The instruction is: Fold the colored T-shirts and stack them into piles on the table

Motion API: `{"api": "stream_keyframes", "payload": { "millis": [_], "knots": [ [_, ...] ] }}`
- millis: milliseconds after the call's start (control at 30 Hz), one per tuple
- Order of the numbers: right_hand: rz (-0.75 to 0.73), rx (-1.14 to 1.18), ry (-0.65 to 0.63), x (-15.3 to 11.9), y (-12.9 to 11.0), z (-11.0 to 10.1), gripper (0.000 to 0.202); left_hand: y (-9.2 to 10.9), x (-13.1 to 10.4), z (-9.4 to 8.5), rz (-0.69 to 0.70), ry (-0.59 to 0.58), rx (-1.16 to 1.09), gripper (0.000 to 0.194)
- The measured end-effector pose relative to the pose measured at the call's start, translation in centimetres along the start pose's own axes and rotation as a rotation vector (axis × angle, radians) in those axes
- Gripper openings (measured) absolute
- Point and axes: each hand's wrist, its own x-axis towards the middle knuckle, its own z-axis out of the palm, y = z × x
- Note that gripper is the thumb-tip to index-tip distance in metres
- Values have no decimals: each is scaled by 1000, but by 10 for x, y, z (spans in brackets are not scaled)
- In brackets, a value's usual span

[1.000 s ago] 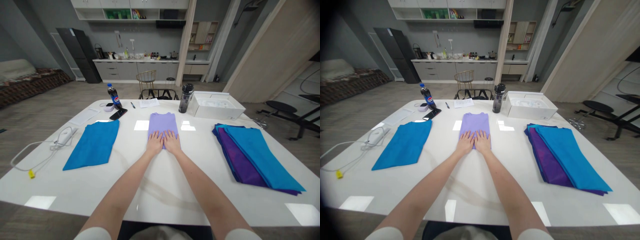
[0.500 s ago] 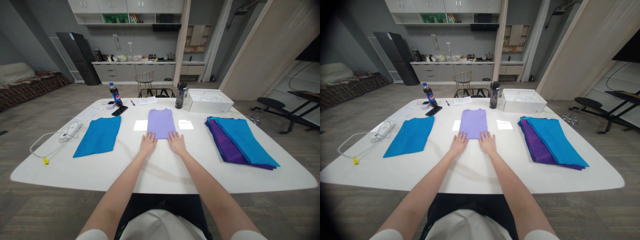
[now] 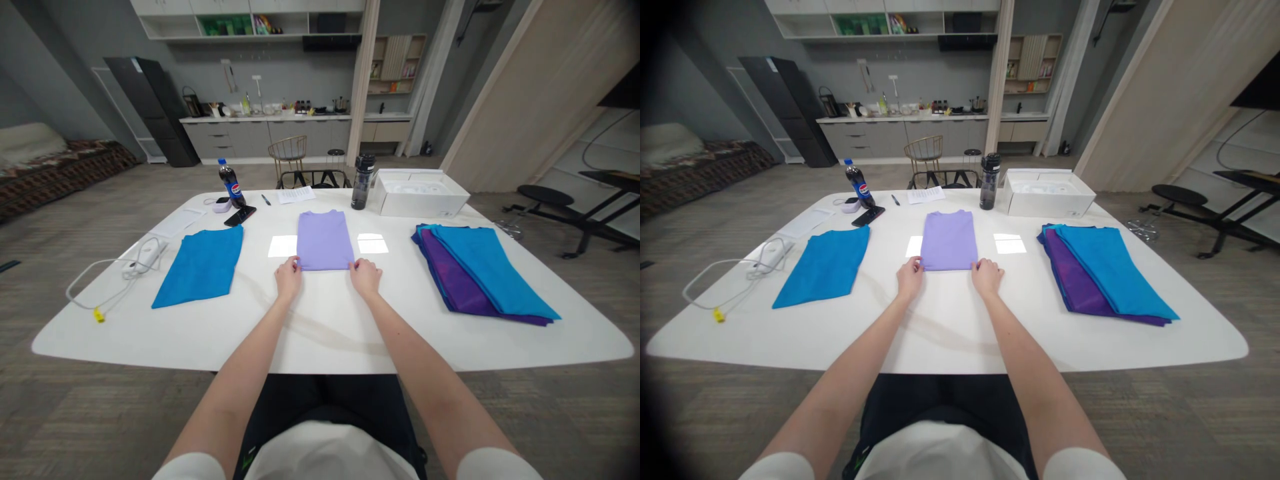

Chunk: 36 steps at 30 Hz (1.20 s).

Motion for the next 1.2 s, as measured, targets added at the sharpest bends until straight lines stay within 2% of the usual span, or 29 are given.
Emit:
{"api": "stream_keyframes", "payload": {
  "millis": [100, 233, 433, 567, 700, 800, 867, 933, 967, 1067, 1200],
  "knots": [
    [-7, 4, 17, 2, 3, 2, 23, -6, 0, -2, -2, 16, -69, 33],
    [-2, 89, 23, 3, 12, 6, 23, -14, -1, -3, -12, 9, -165, 27],
    [-4, 315, -22, 5, 27, 3, 27, -16, -4, -9, 59, -94, -230, 33],
    [-17, 307, -31, 4, 30, 1, 22, -20, -4, -10, 49, -135, -214, 33],
    [-27, 217, -35, 1, 29, 1, 23, -23, -7, -14, 20, -155, -93, 28],
    [-54, 129, -47, -1, 24, 0, 23, -14, -13, -20, 47, -139, 84, 29],
    [-96, 52, -29, -4, 21, -1, 20, -4, -18, -24, 93, -70, 202, 30],
    [-119, -8, 7, -7, 16, -2, 22, 6, -21, -27, 198, -40, 294, 33],
    [-122, -32, 22, -8, 15, -2, 25, 10, -22, -27, 270, -65, 328, 34],
    [-126, -99, 21, -10, 11, -3, 34, 17, -22, -28, 438, -242, 403, 33],
    [-140, -145, -37, -7, 11, -9, 34, 18, -15, -33, 484, -373, 432, 35]
  ]
}}
